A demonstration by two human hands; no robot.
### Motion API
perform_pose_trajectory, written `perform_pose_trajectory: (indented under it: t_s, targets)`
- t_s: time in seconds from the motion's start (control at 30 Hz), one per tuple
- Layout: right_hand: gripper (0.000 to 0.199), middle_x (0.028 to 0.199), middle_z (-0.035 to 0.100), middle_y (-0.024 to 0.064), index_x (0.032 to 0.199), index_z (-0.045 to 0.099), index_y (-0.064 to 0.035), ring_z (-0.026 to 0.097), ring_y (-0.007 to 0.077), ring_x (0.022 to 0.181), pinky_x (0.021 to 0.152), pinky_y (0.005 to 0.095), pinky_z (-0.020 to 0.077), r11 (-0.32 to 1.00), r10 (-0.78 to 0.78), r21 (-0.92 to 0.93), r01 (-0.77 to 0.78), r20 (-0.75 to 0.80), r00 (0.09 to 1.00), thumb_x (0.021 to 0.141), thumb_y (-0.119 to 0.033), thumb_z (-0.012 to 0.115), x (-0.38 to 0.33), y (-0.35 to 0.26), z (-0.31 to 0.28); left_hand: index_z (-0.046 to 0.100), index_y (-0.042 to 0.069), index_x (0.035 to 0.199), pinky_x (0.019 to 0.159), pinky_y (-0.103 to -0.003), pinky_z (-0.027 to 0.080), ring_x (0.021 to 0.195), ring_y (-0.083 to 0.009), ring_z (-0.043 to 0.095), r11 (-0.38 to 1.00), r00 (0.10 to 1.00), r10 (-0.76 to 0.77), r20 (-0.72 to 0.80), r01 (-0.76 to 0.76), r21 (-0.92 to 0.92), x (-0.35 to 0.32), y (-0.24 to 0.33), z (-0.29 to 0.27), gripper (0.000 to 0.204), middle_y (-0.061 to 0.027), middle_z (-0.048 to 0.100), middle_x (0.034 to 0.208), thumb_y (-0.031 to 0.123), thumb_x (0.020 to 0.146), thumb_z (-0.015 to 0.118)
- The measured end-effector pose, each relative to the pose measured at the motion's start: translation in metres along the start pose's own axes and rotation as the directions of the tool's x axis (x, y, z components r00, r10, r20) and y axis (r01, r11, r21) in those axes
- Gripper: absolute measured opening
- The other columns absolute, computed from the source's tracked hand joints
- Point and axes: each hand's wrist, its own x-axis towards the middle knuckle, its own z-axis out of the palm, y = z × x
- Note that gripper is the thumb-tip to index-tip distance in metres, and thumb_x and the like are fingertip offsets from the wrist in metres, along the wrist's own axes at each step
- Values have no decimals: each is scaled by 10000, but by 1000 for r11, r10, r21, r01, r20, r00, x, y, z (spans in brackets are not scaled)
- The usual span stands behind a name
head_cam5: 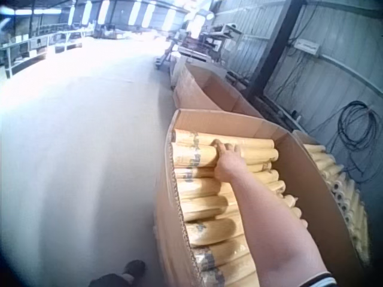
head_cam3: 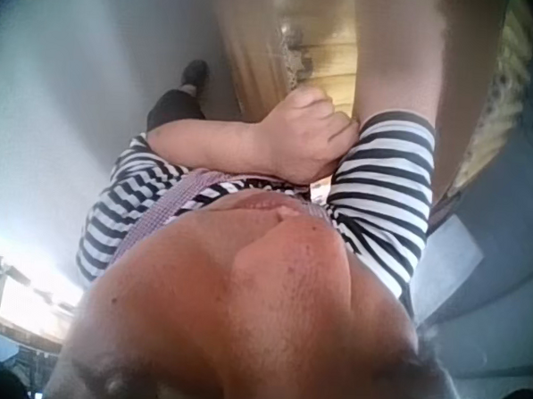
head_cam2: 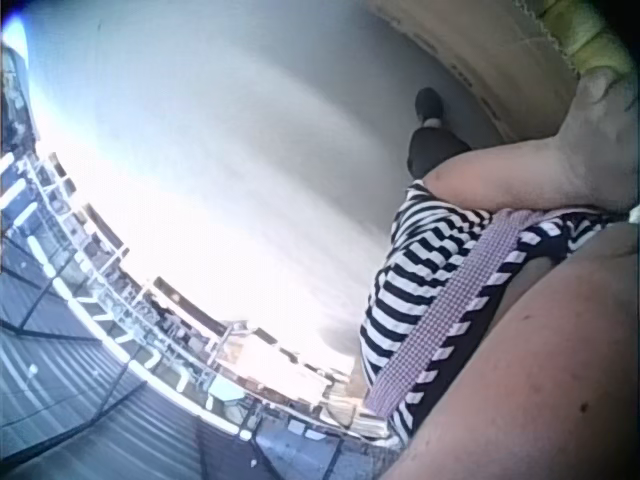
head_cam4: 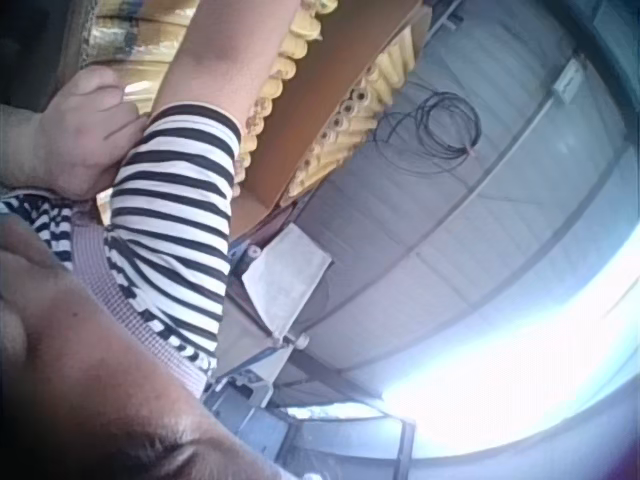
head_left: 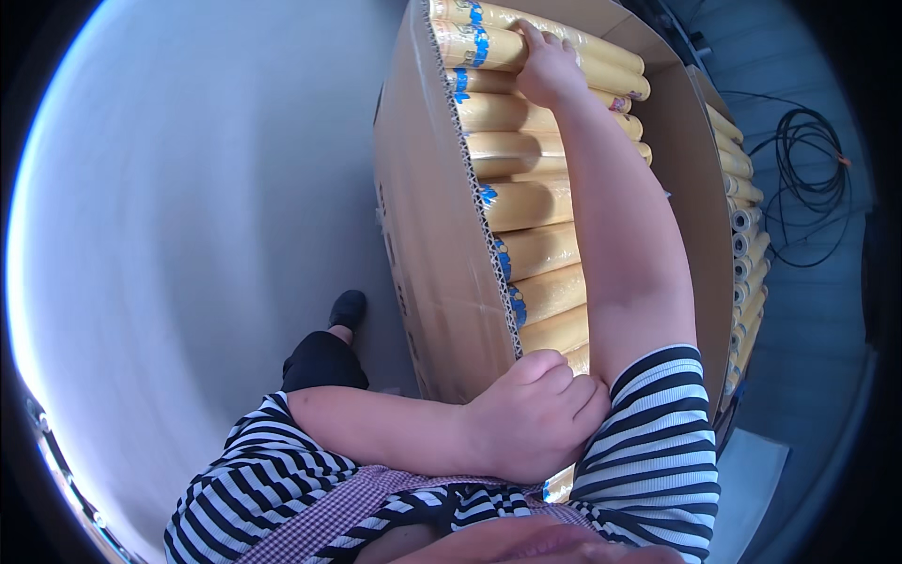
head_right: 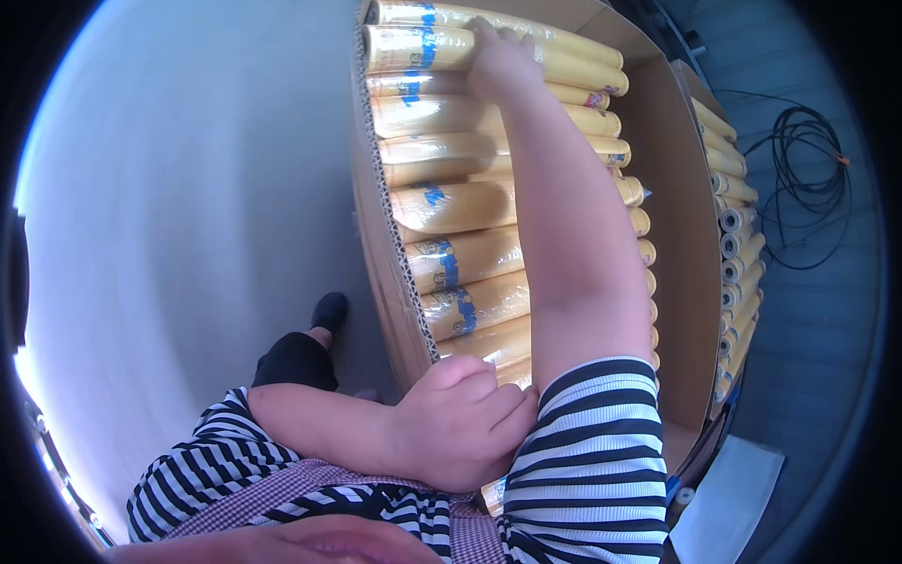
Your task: The person packs yellow-wrapped rolls into a large cardboard box by hand, arranging them in neat rows.
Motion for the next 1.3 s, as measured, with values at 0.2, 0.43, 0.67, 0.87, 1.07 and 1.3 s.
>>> perform_pose_trajectory:
  t_s: [0.2,0.43,0.67,0.87,1.07,1.3]
  targets:
    - [915,1583,394,244,1618,222,-67,361,405,1487,1228,456,329,995,39,-95,-30,98,994,930,-407,719,6,8,-9,692,11,1004,756,-327,415,654,-190,530,999,999,-41,-22,41,0,11,4,-2,345,-19,550,744,203,717,693]
    - [1054,1614,334,269,1657,94,-93,306,430,1511,1229,477,325,998,-37,-42,42,111,993,912,-426,761,13,18,-9,632,77,853,772,-338,407,673,-193,534,999,998,-48,46,48,-10,7,3,-8,197,-22,539,738,217,733,701]
    - [758,1614,341,249,1515,463,-121,321,443,1495,1215,482,343,970,-198,90,225,-243,950,866,-289,816,-90,34,-32,620,126,854,825,-390,415,746,-197,569,996,984,-50,170,36,84,7,7,-7,182,-10,570,772,296,835,683]
    - [545,1427,607,117,1382,599,-115,487,335,1407,1209,469,344,976,-11,216,19,-38,999,875,-178,788,-309,100,-98,619,133,900,892,-454,388,812,-247,585,982,952,-98,290,45,185,16,12,-18,212,-47,591,814,339,870,659]
    - [694,1367,625,211,1431,545,-26,588,343,1286,1113,416,443,668,710,37,-743,-331,622,780,-93,778,-555,279,-182,596,107,896,860,-420,392,799,-270,575,986,951,-49,305,-3,169,20,8,-19,193,-58,588,819,286,877,665]
    - [966,1503,518,236,1593,358,-104,514,376,1385,1164,392,409,63,997,-195,-979,-22,69,724,-28,773,-711,363,-208,597,102,901,842,-408,393,772,-269,571,983,951,-69,301,15,180,23,14,-15,197,-57,588,812,279,873,677]
